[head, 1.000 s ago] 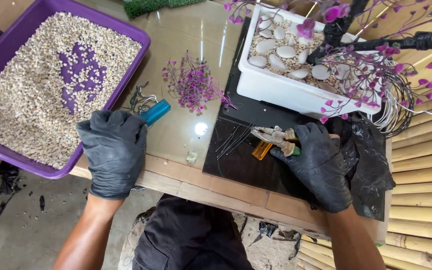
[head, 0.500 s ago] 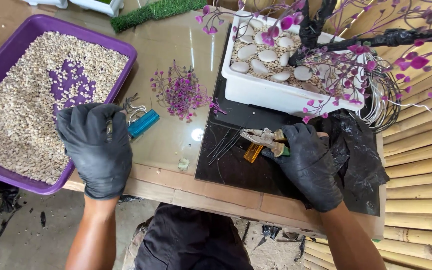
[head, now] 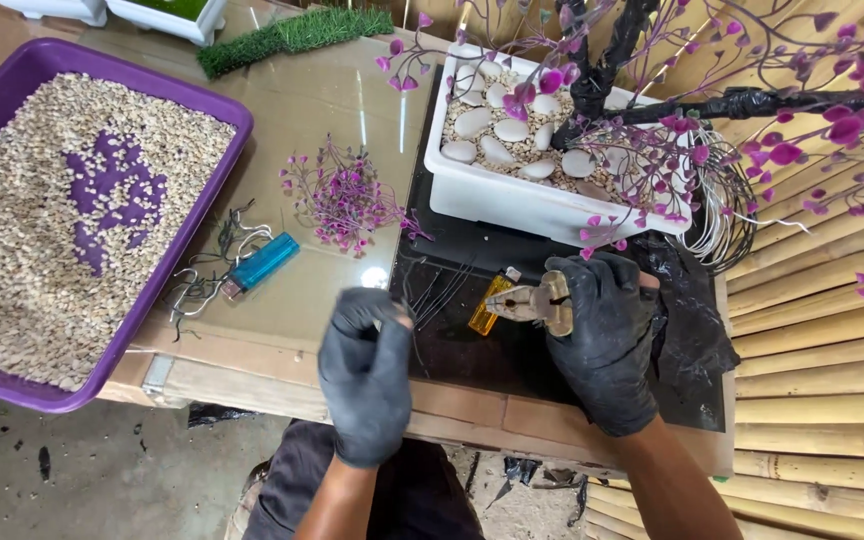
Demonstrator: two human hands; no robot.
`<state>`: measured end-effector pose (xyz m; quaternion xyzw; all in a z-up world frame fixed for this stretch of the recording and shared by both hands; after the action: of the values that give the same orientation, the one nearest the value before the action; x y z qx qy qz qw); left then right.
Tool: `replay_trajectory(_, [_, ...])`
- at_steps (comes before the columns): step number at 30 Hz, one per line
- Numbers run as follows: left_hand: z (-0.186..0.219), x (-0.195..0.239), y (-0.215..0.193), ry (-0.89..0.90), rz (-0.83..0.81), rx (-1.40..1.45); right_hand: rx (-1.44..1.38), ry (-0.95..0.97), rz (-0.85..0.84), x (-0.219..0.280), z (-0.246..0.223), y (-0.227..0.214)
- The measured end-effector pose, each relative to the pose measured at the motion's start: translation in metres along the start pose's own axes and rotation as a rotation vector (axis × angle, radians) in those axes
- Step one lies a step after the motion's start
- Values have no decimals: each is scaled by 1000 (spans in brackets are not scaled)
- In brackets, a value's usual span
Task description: Using pliers to strip bark or shape a small branch for a bonsai tree arrangement.
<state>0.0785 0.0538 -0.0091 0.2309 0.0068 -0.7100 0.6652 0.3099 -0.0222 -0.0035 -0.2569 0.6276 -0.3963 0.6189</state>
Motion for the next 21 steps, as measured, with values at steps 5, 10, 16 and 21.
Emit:
replay_trajectory(5, [4, 17, -9, 257, -200, -202, -96, -20, 59, -9, -16, -15])
replay_trajectory(10, [-6, 26, -11, 313, -247, -229, -140, -77, 72, -8, -20, -19])
replay_trajectory(16, [-5, 30, -18, 386, -273, -273, 18, -118, 86, -20, -32, -27])
replay_trajectory(21, [5, 25, -27, 348, -255, -260, -266, -142, 130, -30, -46, -22])
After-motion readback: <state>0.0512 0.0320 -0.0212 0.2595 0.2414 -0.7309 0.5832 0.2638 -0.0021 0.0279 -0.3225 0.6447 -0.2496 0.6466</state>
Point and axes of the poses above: each hand's wrist, its own x-axis away from the middle knuckle, its own y-axis out of the palm, z = x × y, the point moved 5 cm from there along -x, towards the middle knuckle, and after that the axes turned 2 degrees about y, right-handed, at the moved point
